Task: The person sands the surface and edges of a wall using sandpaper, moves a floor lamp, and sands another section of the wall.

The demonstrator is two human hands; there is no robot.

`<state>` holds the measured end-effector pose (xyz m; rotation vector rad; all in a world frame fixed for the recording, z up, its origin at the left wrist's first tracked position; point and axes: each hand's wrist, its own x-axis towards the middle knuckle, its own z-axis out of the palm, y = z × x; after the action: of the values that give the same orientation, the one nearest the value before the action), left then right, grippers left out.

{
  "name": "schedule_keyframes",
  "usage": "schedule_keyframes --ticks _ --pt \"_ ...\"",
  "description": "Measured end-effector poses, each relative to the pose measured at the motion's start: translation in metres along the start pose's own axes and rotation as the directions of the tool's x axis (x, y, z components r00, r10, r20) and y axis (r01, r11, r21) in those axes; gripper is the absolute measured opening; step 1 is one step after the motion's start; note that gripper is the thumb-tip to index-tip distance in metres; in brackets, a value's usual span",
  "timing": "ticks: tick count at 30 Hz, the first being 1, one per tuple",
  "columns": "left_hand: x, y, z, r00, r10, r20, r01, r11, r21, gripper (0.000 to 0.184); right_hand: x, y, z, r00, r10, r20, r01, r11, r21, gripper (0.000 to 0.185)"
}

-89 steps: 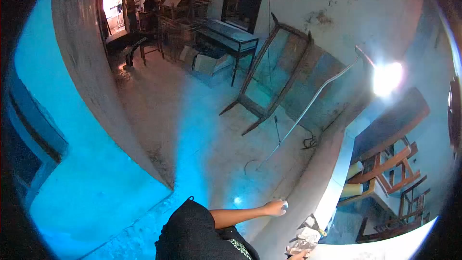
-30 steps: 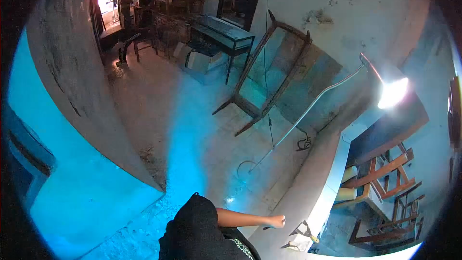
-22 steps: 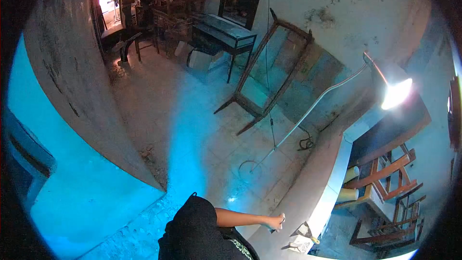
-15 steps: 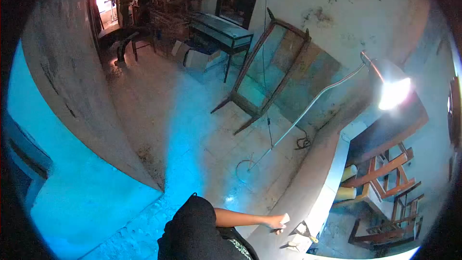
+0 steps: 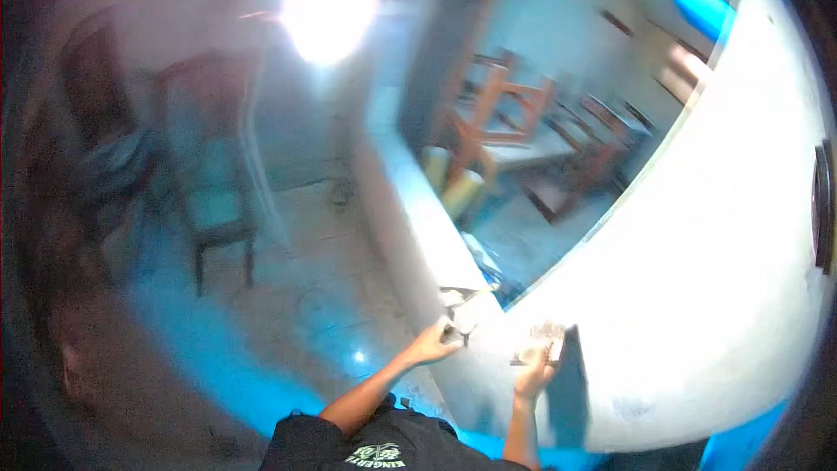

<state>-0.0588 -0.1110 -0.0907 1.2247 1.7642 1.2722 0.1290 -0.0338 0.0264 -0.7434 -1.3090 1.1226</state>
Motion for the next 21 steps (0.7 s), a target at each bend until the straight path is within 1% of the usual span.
schedule_keyframes --ticks 1,2,3,4,5,6,8,9,10,11,12,13,14,16,17,18,20,21 --pt "0.003 0.026 0.002 0.998 0.070 0.003 -0.069 0.997 -0.039 0.041 -0.003 -0.016 -0.008 0.981 0.186 0.057 -0.187 0.982 0.026 0.038" --pt "0.003 0.055 0.004 0.992 0.126 -0.012 -0.127 0.989 -0.080 0.034 0.007 -0.017 -0.001 0.997 -0.049 0.056 0.052 0.997 -0.051 0.036" --pt "0.011 0.073 0.009 0.982 0.166 0.086 -0.160 0.984 -0.077 0.034 0.014 -0.029 0.007 0.996 -0.086 0.005 0.086 0.996 0.019 0.036" --pt "0.014 0.074 0.000 0.967 0.242 0.074 -0.239 0.969 -0.057 0.030 0.011 -0.044 0.025 0.974 -0.226 0.005 0.224 0.960 -0.167 0.038" --pt "0.009 0.079 -0.001 0.950 0.309 0.048 -0.308 0.951 -0.031 0.027 0.005 -0.059 0.035 0.966 -0.259 -0.013 0.257 0.963 -0.081 0.039" --pt "0.010 0.106 0.000 0.919 0.386 0.080 -0.372 0.916 -0.149 0.021 0.007 -0.053 0.029 0.954 -0.287 -0.083 0.278 0.954 -0.109 0.039" --pt "0.042 0.125 0.016 0.874 0.472 0.117 -0.451 0.876 -0.169 0.021 0.025 -0.065 0.031 0.872 -0.405 -0.276 0.351 0.909 -0.223 0.035" --pt "0.049 0.153 0.018 0.928 0.335 0.164 -0.240 0.873 -0.425 0.022 0.036 -0.068 0.025 0.867 -0.439 -0.235 0.360 0.879 -0.312 0.034" --pt "0.050 0.196 0.021 0.951 0.188 0.244 0.004 0.784 -0.621 0.024 0.051 -0.083 0.014 0.869 -0.455 -0.193 0.360 0.850 -0.385 0.033" --pt "0.054 0.204 0.023 0.942 0.166 0.291 0.072 0.748 -0.659 0.024 0.058 -0.078 0.016 0.858 -0.469 -0.212 0.352 0.835 -0.422 0.031" --pt "0.060 0.211 0.023 0.931 0.156 0.331 0.130 0.706 -0.696 0.024 0.063 -0.071 0.022 0.811 -0.538 -0.229 0.387 0.787 -0.480 0.029" --pt "0.059 0.221 0.028 0.942 0.135 0.308 0.087 0.788 -0.610 0.027 0.069 -0.070 0.024 0.771 -0.602 -0.206 0.446 0.742 -0.500 0.028" --pt "0.062 0.228 0.038 0.964 0.201 0.176 -0.038 0.754 -0.656 0.030 0.075 -0.078 0.031 0.725 -0.664 -0.182 0.504 0.692 -0.517 0.028" --pt "0.092 0.227 0.053 0.988 0.121 0.092 -0.022 0.709 -0.705 0.035 0.086 -0.087 0.041 0.717 -0.684 -0.135 0.528 0.659 -0.536 0.027" --pt "0.091 0.246 0.043 0.986 0.165 0.024 -0.106 0.727 -0.678 0.041 0.089 -0.094 0.048 0.692 -0.710 -0.129 0.533 0.624 -0.571 0.027" --pt "0.099 0.243 0.048 0.995 0.101 0.008 -0.059 0.651 -0.757 0.042 0.089 -0.094 0.054 0.667 -0.736 -0.117 0.539 0.585 -0.606 0.027" --pt "0.089 0.254 0.044 0.997 0.072 -0.025 -0.064 0.619 -0.783 0.040 0.084 -0.093 0.054 0.681 -0.716 -0.151 0.501 0.606 -0.618 0.028" --pt "0.085 0.251 0.047 0.998 0.026 -0.059 -0.062 0.648 -0.759 0.035 0.079 -0.092 0.054 0.704 -0.690 -0.167 0.494 0.646 -0.582 0.029"
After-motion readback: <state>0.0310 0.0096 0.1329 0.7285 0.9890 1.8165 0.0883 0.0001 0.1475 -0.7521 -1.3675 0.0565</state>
